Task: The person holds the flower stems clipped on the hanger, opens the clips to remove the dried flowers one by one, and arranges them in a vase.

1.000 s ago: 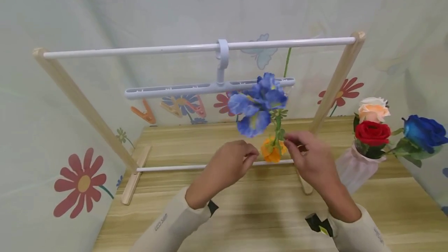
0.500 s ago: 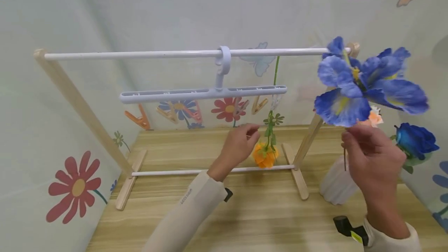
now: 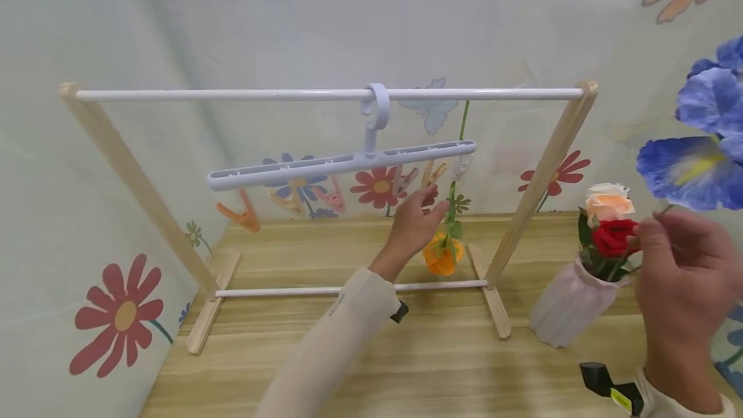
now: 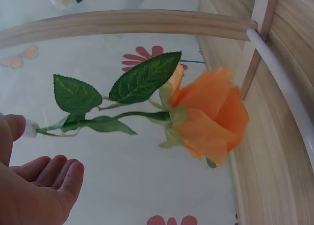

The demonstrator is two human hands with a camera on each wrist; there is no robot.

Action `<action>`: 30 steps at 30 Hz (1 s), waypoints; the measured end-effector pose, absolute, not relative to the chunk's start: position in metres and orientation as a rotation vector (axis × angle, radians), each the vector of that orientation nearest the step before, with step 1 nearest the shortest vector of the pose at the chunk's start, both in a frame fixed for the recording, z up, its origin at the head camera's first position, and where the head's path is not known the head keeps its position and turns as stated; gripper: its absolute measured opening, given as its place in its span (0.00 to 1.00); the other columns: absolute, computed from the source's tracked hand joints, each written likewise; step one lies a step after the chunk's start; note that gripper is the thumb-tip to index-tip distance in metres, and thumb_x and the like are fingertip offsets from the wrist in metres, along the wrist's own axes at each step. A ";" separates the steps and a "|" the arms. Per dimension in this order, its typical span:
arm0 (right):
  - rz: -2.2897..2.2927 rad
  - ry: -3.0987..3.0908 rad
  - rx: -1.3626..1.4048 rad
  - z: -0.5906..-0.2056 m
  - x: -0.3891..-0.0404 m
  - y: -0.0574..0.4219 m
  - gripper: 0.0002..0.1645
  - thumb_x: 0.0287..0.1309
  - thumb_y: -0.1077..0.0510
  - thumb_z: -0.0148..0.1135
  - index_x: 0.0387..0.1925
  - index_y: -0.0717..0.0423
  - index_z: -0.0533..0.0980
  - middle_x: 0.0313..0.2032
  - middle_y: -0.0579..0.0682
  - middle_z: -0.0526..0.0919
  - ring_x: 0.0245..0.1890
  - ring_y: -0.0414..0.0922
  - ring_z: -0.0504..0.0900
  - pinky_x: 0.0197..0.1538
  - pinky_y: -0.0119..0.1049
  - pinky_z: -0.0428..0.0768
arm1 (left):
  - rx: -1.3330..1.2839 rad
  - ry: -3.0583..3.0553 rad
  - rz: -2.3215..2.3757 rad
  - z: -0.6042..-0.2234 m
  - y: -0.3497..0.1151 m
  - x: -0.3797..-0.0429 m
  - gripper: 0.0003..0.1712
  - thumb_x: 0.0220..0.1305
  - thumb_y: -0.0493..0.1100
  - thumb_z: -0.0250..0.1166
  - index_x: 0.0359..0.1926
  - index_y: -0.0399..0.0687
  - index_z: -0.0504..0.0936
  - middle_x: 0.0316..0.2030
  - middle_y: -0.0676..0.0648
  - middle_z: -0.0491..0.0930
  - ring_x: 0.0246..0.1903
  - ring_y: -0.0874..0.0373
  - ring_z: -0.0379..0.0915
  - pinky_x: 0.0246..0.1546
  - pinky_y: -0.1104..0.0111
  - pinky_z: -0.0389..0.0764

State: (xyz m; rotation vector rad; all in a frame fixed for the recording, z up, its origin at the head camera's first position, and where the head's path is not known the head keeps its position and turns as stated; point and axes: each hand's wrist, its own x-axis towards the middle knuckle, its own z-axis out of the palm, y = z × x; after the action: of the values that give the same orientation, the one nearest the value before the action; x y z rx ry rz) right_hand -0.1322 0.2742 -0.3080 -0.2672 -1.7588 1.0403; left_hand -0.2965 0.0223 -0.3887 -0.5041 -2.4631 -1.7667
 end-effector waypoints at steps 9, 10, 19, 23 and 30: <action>0.942 -1.738 -0.405 -0.315 -0.136 0.282 0.12 0.69 0.56 0.62 0.49 0.54 0.84 0.35 0.18 0.78 0.32 0.19 0.78 0.42 0.16 0.76 | -0.387 -2.417 -1.734 -0.384 0.031 -0.305 0.29 0.74 0.53 0.58 0.70 0.47 0.72 0.62 0.45 0.80 0.60 0.51 0.80 0.62 0.59 0.80; 0.929 -1.738 -0.419 -0.317 -0.136 0.284 0.12 0.69 0.55 0.63 0.49 0.54 0.84 0.35 0.18 0.78 0.32 0.19 0.78 0.42 0.16 0.75 | -0.380 -2.410 -1.728 -0.384 0.031 -0.305 0.28 0.74 0.53 0.59 0.69 0.47 0.74 0.60 0.45 0.82 0.58 0.51 0.81 0.61 0.59 0.81; 0.944 -1.727 -0.401 -0.333 -0.144 0.293 0.08 0.66 0.57 0.65 0.44 0.53 0.85 0.31 0.18 0.77 0.30 0.20 0.76 0.39 0.17 0.74 | -0.401 -2.453 -1.713 -0.381 0.034 -0.298 0.19 0.74 0.52 0.62 0.57 0.47 0.83 0.45 0.47 0.87 0.42 0.56 0.81 0.48 0.64 0.84; 0.936 -1.772 -0.460 -0.343 -0.148 0.298 0.06 0.66 0.56 0.65 0.43 0.46 0.83 0.31 0.15 0.74 0.31 0.19 0.74 0.39 0.17 0.71 | -0.431 -2.458 -1.745 -0.379 0.032 -0.296 0.18 0.73 0.54 0.63 0.55 0.50 0.85 0.43 0.51 0.88 0.40 0.60 0.80 0.46 0.68 0.84; 0.863 -1.865 -0.536 -0.355 -0.150 0.306 0.18 0.65 0.52 0.64 0.44 0.64 0.84 0.26 0.08 0.67 0.28 0.15 0.67 0.36 0.16 0.65 | -0.571 -2.451 -1.826 -0.375 0.029 -0.291 0.17 0.72 0.52 0.64 0.53 0.49 0.87 0.44 0.50 0.89 0.40 0.61 0.81 0.46 0.70 0.84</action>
State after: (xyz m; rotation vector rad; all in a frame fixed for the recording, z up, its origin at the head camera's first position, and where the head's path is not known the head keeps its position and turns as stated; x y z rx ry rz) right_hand -0.1504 0.3059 -0.3552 -0.5359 -1.8653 0.8634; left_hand -0.2915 0.0288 -0.3746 -0.5707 -2.4512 -1.8256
